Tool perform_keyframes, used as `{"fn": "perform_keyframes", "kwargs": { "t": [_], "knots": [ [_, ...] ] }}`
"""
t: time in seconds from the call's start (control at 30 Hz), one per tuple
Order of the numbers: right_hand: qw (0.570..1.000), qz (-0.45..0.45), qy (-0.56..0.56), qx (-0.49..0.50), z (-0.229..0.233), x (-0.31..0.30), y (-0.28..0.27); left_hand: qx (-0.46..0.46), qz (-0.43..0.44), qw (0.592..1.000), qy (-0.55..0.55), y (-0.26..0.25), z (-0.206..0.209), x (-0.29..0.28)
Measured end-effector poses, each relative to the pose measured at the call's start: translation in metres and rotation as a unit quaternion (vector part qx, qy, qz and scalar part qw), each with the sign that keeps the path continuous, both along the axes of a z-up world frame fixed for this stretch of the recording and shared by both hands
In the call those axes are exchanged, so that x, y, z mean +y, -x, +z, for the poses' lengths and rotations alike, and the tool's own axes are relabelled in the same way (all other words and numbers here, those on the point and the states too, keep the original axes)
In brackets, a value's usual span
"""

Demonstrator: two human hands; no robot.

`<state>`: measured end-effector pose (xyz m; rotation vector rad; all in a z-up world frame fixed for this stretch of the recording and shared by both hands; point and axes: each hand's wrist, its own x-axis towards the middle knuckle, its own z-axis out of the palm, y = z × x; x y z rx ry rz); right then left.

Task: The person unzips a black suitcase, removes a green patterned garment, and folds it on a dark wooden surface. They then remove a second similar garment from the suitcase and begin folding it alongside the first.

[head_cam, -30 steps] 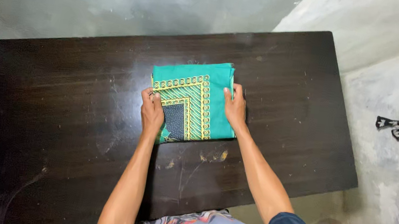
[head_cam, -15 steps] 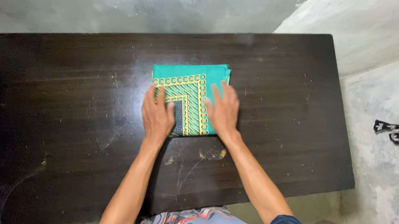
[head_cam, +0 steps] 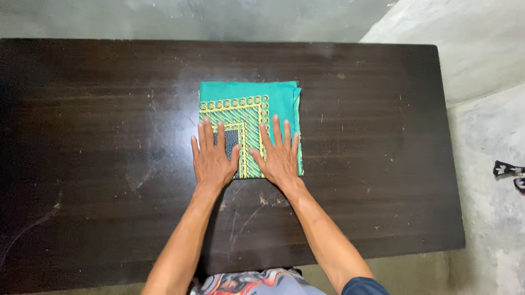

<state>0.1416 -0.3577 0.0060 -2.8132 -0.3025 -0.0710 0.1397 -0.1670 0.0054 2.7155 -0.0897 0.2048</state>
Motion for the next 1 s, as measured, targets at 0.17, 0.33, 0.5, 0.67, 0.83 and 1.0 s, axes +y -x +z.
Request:
{"fn": "perform_keyframes", "kwargs": {
  "t": [0.17,0.33,0.5,0.67,0.83,1.0],
  "knots": [
    [0.999,0.024,0.029,0.037,0.011,0.011,-0.001,0.029,-0.036,0.996,-0.073,-0.002,0.000,0.001],
    [1.000,-0.004,-0.016,0.019,0.001,0.009,-0.011,0.051,-0.038,0.998,0.005,-0.011,0.007,-0.005],
    [0.998,-0.043,0.045,0.005,-0.011,-0.019,-0.028,0.067,-0.040,0.997,0.023,-0.028,0.000,-0.031],
    [0.998,-0.058,0.017,0.012,-0.009,-0.082,-0.043,0.024,-0.048,0.998,0.033,-0.043,-0.003,-0.090],
    [0.997,-0.067,0.017,0.023,-0.015,-0.149,-0.055,0.012,-0.053,0.998,0.040,-0.061,-0.009,-0.155],
    [0.998,-0.063,0.007,0.017,-0.015,-0.224,-0.087,-0.019,-0.041,0.998,0.042,-0.079,-0.015,-0.230]
  ]
}}
